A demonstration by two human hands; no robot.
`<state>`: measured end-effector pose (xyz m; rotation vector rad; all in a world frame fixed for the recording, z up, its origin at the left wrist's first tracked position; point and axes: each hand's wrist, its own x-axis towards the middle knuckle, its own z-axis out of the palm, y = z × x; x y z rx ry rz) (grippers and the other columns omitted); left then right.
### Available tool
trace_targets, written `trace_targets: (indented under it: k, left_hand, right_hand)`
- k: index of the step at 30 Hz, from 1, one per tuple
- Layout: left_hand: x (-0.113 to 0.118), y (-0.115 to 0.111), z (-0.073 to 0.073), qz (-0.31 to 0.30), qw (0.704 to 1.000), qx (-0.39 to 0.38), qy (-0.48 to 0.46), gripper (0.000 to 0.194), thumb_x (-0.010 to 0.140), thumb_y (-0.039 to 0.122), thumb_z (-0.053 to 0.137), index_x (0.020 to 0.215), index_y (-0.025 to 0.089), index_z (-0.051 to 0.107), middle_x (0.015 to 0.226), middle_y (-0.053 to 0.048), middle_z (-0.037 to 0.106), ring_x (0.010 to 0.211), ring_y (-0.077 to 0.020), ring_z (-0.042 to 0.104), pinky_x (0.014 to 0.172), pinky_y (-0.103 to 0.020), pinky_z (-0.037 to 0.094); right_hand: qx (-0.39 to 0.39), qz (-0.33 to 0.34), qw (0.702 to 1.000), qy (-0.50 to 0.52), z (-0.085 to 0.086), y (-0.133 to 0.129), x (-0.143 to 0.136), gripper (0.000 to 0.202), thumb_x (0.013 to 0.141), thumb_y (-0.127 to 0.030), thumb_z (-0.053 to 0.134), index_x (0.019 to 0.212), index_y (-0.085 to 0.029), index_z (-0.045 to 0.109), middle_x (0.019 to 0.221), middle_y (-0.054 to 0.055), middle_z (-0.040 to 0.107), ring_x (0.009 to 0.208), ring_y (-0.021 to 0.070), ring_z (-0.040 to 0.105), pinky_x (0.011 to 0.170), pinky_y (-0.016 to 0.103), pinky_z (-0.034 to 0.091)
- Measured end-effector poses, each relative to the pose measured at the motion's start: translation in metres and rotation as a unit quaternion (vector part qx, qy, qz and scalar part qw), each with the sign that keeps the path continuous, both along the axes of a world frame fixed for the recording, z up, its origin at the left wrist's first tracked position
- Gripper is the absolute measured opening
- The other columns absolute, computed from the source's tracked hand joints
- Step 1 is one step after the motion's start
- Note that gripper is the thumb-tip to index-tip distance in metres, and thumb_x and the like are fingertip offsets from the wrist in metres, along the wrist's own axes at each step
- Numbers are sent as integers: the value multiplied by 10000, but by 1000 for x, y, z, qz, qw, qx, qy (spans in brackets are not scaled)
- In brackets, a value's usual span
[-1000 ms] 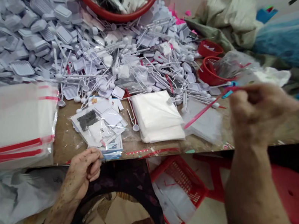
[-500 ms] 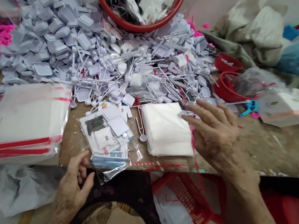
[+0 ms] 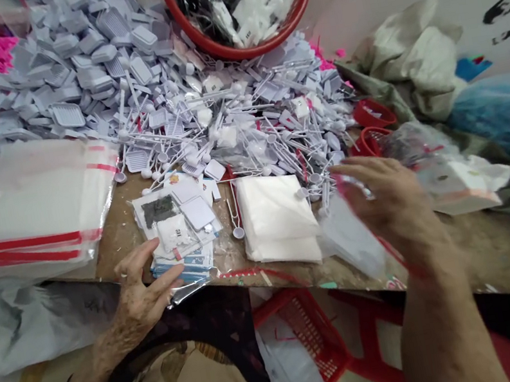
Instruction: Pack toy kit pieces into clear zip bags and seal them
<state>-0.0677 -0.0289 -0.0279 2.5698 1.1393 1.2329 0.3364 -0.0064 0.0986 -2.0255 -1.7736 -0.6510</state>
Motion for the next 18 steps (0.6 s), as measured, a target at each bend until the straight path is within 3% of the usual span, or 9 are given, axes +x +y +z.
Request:
trace_targets:
  k: [3, 6, 8, 11, 13, 15, 16, 18]
  left_hand:
    - [3, 7, 2, -20, 1000, 10, 6, 336, 822, 131, 699, 1128, 257, 640, 1473, -144, 450, 1348, -336, 440, 1030, -519, 374]
    - [6, 13, 3, -42, 999, 19, 13, 291, 830, 126, 686, 1088, 250, 639, 1429, -154, 523, 1360, -324, 452, 1032, -519, 367]
    - [9, 16, 4, -42, 999, 20, -2, 250, 839, 105, 660, 1043, 249, 643, 1386, -140, 577, 1345, -304, 483, 1033, -507, 361]
    - [14, 19, 6, -31, 998, -3, -47, 154, 861, 102, 624, 951, 227, 633, 1309, -120, 645, 1302, -284, 543, 1035, -484, 352]
    - [18, 20, 7, -23, 996, -35, -82, 95, 879, 114, 603, 899, 205, 616, 1272, -122, 667, 1282, -279, 567, 1037, -469, 358]
    - [20, 21, 8, -11, 990, -79, -118, 81, 899, 130, 575, 863, 197, 605, 1256, -122, 674, 1265, -265, 581, 1040, -451, 376]
    - [20, 22, 9, -5, 985, -103, -135, 89, 909, 143, 564, 850, 197, 602, 1253, -120, 676, 1255, -255, 587, 1041, -440, 388]
    - [19, 23, 11, 8, 975, -146, -170, 107, 921, 169, 553, 829, 198, 599, 1251, -114, 675, 1228, -233, 600, 1038, -412, 411]
  right_hand:
    - [-7, 47, 999, 4, 1, -7, -18, 373, 837, -266, 670, 1204, -207, 704, 1326, 169, 636, 1258, 305, 567, 1044, 495, 401]
    - [-18, 113, 991, 75, 8, -11, -37, 300, 913, -266, 585, 1181, -201, 703, 1223, 125, 698, 1120, 200, 645, 984, 362, 477]
    - [-6, 123, 989, 80, 12, -14, -50, 224, 930, -262, 563, 1071, -230, 733, 1227, 115, 698, 1145, 195, 623, 1032, 376, 447]
    - [-28, 200, 970, 137, 9, -26, -73, 351, 917, -333, 626, 1258, -253, 656, 1242, 90, 694, 1172, 231, 631, 1044, 427, 473]
    - [-133, 285, 932, 182, -3, -35, -91, 641, 872, -449, 683, 1455, -285, 472, 1357, 89, 627, 1225, 255, 616, 1026, 418, 519]
    - [-224, 329, 898, 186, -23, -43, -111, 970, 788, -512, 753, 1573, -284, 231, 1547, 116, 426, 1383, 297, 468, 1098, 435, 473]
    - [-237, 335, 893, 186, -35, -44, -121, 1066, 767, -488, 781, 1592, -276, 139, 1600, 128, 327, 1433, 312, 392, 1131, 447, 440]
    - [-229, 318, 896, 208, -59, -44, -138, 1029, 822, -357, 756, 1595, -266, 84, 1631, 140, 238, 1473, 307, 313, 1154, 459, 411]
